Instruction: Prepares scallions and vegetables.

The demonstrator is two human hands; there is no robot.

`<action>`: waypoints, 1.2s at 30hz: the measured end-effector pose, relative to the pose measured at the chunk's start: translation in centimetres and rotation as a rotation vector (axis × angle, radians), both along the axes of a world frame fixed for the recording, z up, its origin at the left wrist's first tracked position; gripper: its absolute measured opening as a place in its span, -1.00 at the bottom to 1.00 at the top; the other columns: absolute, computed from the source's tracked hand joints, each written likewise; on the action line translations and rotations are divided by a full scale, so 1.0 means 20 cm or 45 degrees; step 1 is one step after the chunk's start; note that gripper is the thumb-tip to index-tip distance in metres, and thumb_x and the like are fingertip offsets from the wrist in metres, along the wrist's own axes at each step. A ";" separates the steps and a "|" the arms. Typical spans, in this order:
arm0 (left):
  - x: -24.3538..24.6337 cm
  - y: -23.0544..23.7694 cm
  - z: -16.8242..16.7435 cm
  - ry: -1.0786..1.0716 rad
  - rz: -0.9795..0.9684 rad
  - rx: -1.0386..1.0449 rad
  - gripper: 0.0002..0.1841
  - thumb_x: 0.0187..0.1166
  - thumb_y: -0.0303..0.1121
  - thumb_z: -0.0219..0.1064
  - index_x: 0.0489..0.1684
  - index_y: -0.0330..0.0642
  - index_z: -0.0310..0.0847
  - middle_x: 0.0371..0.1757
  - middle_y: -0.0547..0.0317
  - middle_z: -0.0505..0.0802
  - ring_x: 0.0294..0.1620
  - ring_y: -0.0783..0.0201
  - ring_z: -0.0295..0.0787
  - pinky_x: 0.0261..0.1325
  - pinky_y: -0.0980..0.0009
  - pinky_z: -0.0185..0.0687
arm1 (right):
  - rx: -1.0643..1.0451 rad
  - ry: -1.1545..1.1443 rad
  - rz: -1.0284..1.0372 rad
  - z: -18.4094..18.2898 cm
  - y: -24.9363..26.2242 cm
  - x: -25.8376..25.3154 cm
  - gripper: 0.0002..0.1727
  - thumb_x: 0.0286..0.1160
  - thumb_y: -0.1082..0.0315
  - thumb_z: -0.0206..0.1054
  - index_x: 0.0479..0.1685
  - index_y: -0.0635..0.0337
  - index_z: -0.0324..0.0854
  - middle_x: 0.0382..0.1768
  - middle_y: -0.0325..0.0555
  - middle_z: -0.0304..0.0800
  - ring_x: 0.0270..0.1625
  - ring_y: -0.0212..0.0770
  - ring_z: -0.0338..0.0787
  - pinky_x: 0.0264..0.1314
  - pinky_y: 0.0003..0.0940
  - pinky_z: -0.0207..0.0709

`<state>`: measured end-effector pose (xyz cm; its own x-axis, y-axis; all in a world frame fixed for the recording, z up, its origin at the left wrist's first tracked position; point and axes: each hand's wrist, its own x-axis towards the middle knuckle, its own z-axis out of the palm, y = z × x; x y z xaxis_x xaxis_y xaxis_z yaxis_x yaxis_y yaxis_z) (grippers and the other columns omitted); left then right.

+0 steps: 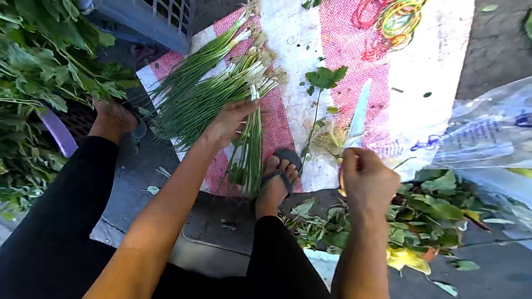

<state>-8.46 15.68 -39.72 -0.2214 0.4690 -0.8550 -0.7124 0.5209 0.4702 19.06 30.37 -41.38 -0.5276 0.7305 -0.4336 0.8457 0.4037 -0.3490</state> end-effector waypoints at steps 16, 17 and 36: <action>0.20 0.09 -0.03 0.078 -0.139 -0.143 -0.74 0.72 -0.17 0.32 0.08 -0.16 0.72 -0.13 0.09 0.81 -0.23 0.27 0.73 -0.20 0.28 0.68 | -0.006 -0.296 -0.163 0.09 0.00 -0.12 -0.46 0.77 -0.02 0.12 0.56 0.08 0.57 0.32 0.39 0.69 0.53 0.59 0.46 0.37 0.86 -0.06; 0.21 0.09 -0.05 0.214 -0.190 -0.131 -0.74 0.70 -0.17 0.35 0.02 -0.20 0.74 -0.16 0.10 0.81 -0.24 0.29 0.72 -0.18 0.28 0.67 | 0.024 -0.253 -0.147 0.09 -0.02 -0.13 -0.48 0.77 -0.01 0.12 0.52 0.07 0.61 0.19 0.37 0.77 0.41 0.58 0.58 0.33 0.85 -0.01; 0.13 0.09 -0.04 0.072 -0.135 -0.018 -0.79 0.70 -0.24 0.35 -0.03 -0.22 0.73 -0.42 0.13 0.82 -0.54 0.40 0.70 -0.54 0.55 0.55 | -1.281 0.797 -0.637 0.03 -0.25 -0.33 -0.86 0.57 0.44 0.40 0.00 0.15 0.81 -0.28 -0.27 0.83 -0.40 -0.48 0.72 -0.32 -0.60 0.66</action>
<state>-5.86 17.51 -40.62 -0.2192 0.4804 -0.8492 -0.6259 0.5985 0.5001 12.41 25.47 -40.84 -0.6051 0.4043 -0.6859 0.4106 -0.5796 -0.7039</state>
